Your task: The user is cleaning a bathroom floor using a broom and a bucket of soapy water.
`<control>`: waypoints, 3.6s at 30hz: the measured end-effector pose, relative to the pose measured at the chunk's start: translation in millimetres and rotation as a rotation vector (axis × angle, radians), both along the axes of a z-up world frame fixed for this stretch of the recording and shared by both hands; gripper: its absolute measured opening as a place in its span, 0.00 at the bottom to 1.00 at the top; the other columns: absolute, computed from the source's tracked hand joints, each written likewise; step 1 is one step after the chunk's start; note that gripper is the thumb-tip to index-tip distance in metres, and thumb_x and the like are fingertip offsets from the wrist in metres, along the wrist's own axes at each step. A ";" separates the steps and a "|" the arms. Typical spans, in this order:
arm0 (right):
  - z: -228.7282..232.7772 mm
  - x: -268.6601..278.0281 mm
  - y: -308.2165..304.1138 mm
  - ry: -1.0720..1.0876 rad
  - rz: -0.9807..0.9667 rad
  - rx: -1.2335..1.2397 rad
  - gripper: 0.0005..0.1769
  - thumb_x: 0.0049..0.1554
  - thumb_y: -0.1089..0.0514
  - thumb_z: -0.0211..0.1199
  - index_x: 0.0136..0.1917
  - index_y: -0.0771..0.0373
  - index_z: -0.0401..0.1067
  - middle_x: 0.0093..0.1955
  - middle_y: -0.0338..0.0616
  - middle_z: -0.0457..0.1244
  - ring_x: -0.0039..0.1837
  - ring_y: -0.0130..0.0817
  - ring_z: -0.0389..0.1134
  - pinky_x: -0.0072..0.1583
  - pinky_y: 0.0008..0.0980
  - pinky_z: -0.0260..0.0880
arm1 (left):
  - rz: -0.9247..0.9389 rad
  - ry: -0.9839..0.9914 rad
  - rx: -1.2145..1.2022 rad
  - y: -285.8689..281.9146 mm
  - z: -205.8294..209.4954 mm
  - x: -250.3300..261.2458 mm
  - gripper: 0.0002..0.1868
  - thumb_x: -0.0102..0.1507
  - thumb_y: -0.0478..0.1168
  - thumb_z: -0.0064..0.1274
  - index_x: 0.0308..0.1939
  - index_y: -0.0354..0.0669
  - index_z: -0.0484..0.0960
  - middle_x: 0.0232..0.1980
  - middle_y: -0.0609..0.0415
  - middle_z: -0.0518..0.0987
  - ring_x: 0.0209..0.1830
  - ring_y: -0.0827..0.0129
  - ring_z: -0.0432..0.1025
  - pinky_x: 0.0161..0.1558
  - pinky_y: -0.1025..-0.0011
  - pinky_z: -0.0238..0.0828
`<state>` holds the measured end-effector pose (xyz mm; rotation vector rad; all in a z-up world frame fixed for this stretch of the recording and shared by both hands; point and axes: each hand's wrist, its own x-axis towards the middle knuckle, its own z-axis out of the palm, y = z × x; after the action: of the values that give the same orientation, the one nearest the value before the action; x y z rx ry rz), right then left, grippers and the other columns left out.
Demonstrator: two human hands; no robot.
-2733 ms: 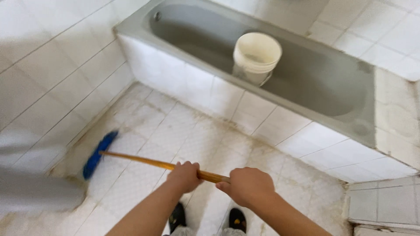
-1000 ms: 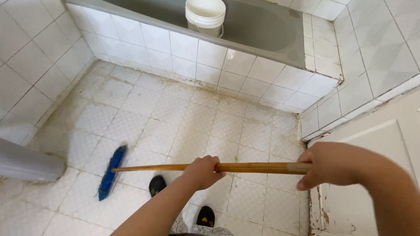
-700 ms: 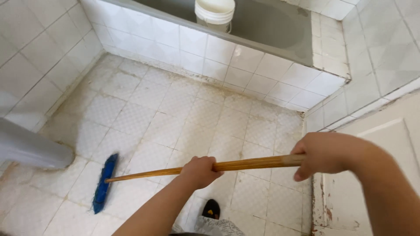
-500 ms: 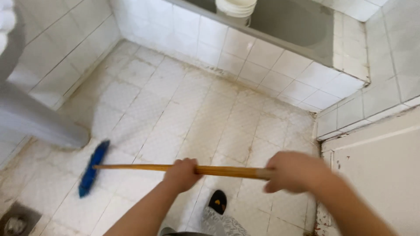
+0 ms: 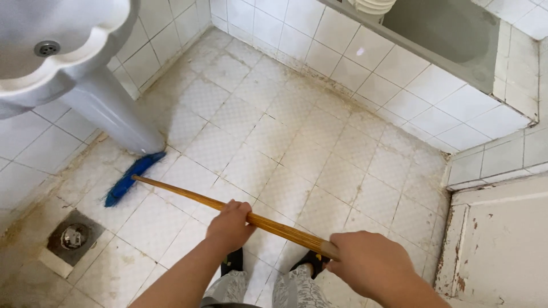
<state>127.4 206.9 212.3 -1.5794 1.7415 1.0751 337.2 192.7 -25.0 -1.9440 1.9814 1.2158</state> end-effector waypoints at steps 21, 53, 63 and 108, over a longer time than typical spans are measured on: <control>7.7 -85.5 131.3 -0.014 -0.094 0.035 0.20 0.56 0.38 0.65 0.59 0.44 0.74 0.56 0.37 0.70 0.62 0.40 0.70 0.63 0.43 0.71 | -0.156 0.038 0.043 99.9 -27.0 -83.8 0.23 0.65 0.54 0.55 0.60 0.49 0.73 0.72 0.51 0.67 0.82 0.46 0.45 0.80 0.58 0.46; 58.9 -47.8 229.9 0.048 -0.190 -0.233 0.22 0.55 0.29 0.63 0.61 0.30 0.80 0.51 0.27 0.73 0.56 0.32 0.73 0.57 0.35 0.73 | -0.084 0.166 -0.095 201.1 23.9 -75.3 0.21 0.61 0.54 0.62 0.48 0.44 0.78 0.57 0.45 0.76 0.64 0.50 0.67 0.65 0.56 0.67; -2.4 149.4 171.7 -0.140 -0.103 -0.266 0.15 0.59 0.35 0.56 0.51 0.38 0.77 0.45 0.31 0.71 0.52 0.36 0.71 0.51 0.43 0.72 | 0.075 0.031 -0.069 151.9 -8.6 110.2 0.33 0.62 0.53 0.61 0.67 0.50 0.69 0.78 0.47 0.60 0.83 0.49 0.45 0.79 0.58 0.48; 88.8 -9.6 464.8 0.223 -0.627 -0.176 0.28 0.49 0.23 0.63 0.58 0.30 0.82 0.53 0.26 0.74 0.59 0.29 0.73 0.62 0.35 0.71 | -0.464 0.275 0.228 392.3 96.5 -73.6 0.30 0.63 0.66 0.52 0.65 0.66 0.69 0.77 0.60 0.57 0.84 0.44 0.32 0.75 0.31 0.28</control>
<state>117.9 671.7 301.0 -0.9037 2.3159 0.8136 263.6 584.9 71.6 -1.1734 2.1350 1.5439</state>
